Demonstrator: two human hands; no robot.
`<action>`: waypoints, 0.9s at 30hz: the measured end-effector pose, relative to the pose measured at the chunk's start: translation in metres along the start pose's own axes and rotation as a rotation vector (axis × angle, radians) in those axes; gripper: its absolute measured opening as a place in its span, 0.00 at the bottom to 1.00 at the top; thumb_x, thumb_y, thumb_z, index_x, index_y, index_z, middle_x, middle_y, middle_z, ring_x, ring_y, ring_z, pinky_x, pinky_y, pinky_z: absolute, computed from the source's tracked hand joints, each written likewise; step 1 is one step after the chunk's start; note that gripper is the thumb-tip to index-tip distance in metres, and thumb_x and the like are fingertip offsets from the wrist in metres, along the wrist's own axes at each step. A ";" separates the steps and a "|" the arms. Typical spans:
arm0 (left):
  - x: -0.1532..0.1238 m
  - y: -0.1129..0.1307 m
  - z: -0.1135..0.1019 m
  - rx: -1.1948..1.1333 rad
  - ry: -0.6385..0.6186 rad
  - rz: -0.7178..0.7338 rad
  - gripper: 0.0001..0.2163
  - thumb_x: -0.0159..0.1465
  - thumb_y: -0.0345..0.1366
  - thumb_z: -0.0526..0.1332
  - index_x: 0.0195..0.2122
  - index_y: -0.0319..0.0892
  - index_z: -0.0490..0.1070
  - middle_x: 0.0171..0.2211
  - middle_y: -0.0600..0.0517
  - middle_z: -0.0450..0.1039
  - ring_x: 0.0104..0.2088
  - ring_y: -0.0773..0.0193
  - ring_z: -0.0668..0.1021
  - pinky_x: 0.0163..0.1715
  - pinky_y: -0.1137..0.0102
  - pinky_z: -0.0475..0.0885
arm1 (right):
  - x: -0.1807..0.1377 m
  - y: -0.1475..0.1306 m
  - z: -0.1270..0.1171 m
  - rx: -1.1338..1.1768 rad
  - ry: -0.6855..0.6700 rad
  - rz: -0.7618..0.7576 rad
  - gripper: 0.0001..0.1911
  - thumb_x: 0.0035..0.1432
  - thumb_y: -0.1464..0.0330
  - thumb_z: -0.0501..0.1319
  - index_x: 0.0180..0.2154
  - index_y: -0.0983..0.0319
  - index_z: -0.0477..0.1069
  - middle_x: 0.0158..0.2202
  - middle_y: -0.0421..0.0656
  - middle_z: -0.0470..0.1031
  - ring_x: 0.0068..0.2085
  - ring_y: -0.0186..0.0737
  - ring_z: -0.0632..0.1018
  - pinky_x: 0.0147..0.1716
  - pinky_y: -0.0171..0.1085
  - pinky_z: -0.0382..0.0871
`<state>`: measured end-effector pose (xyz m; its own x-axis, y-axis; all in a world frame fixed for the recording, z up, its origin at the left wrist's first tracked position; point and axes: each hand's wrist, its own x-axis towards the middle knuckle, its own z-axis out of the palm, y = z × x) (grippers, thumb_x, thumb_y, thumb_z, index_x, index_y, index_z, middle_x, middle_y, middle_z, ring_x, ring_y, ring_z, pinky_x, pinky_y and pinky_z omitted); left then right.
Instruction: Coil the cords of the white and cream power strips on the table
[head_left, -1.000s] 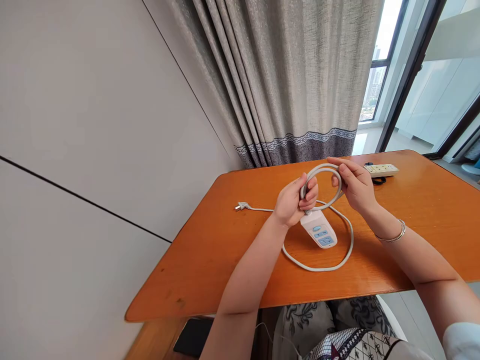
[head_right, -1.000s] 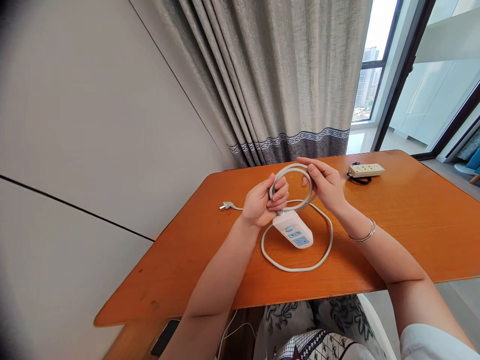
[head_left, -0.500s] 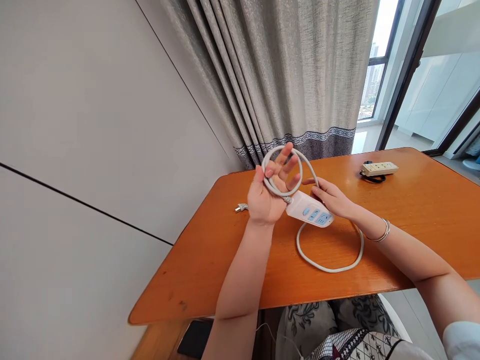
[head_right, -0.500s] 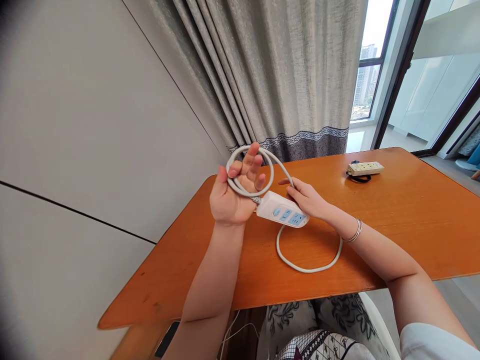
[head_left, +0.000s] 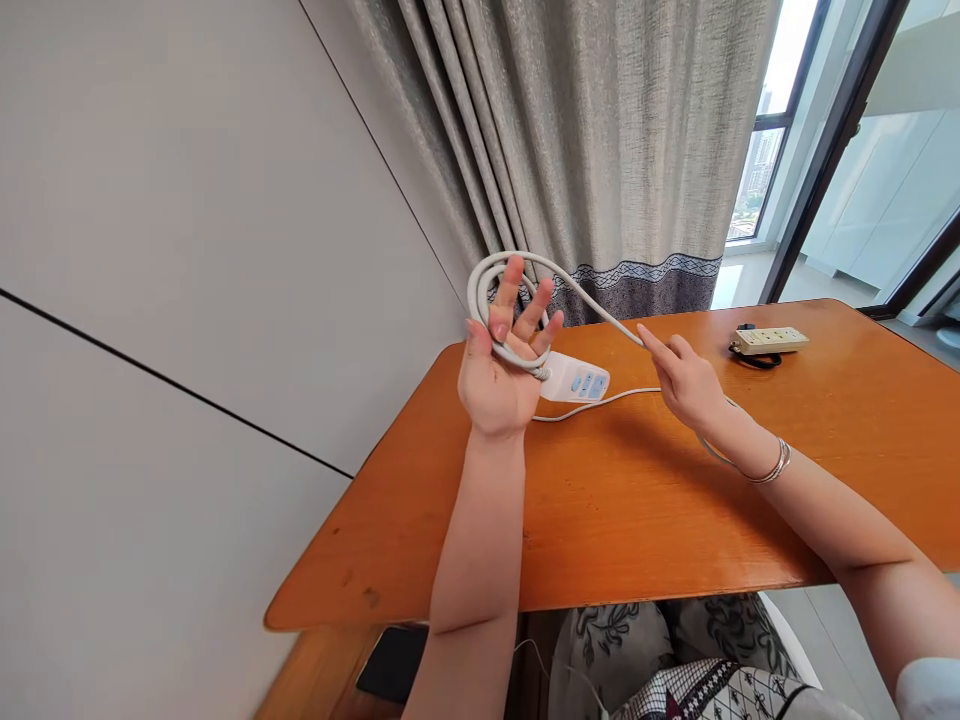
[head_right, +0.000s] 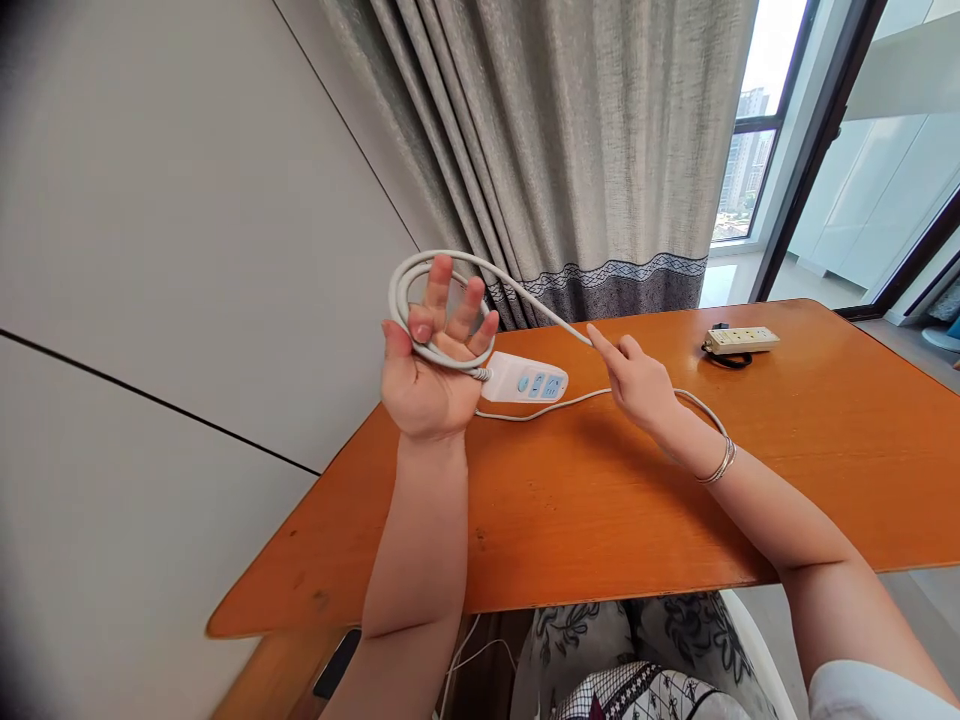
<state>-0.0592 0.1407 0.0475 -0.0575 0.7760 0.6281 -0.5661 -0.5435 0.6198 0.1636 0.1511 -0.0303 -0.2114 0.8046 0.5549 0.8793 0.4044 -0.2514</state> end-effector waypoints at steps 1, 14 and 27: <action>-0.001 -0.002 0.001 0.005 -0.018 -0.022 0.21 0.67 0.51 0.59 0.23 0.42 0.62 0.64 0.51 0.68 0.64 0.47 0.69 0.54 0.59 0.77 | 0.000 -0.002 -0.004 -0.076 -0.059 0.022 0.29 0.70 0.70 0.42 0.69 0.59 0.55 0.42 0.49 0.69 0.33 0.40 0.72 0.32 0.37 0.65; -0.007 -0.022 0.001 0.175 -0.226 -0.007 0.18 0.63 0.55 0.62 0.29 0.44 0.70 0.67 0.51 0.62 0.71 0.45 0.57 0.66 0.48 0.60 | -0.021 -0.048 -0.044 -0.219 -0.341 -0.266 0.28 0.69 0.71 0.46 0.67 0.61 0.60 0.35 0.46 0.72 0.24 0.32 0.64 0.24 0.37 0.47; -0.023 -0.036 0.009 0.410 -0.511 -0.190 0.23 0.69 0.53 0.54 0.61 0.50 0.67 0.68 0.44 0.60 0.58 0.48 0.76 0.58 0.54 0.70 | -0.036 -0.046 -0.060 -0.077 0.107 -0.644 0.17 0.71 0.72 0.47 0.46 0.65 0.75 0.28 0.40 0.69 0.24 0.31 0.67 0.21 0.33 0.58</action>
<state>-0.0304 0.1399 0.0148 0.4646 0.6766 0.5713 -0.1646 -0.5679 0.8065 0.1564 0.0772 0.0091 -0.6658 0.3629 0.6519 0.6200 0.7552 0.2128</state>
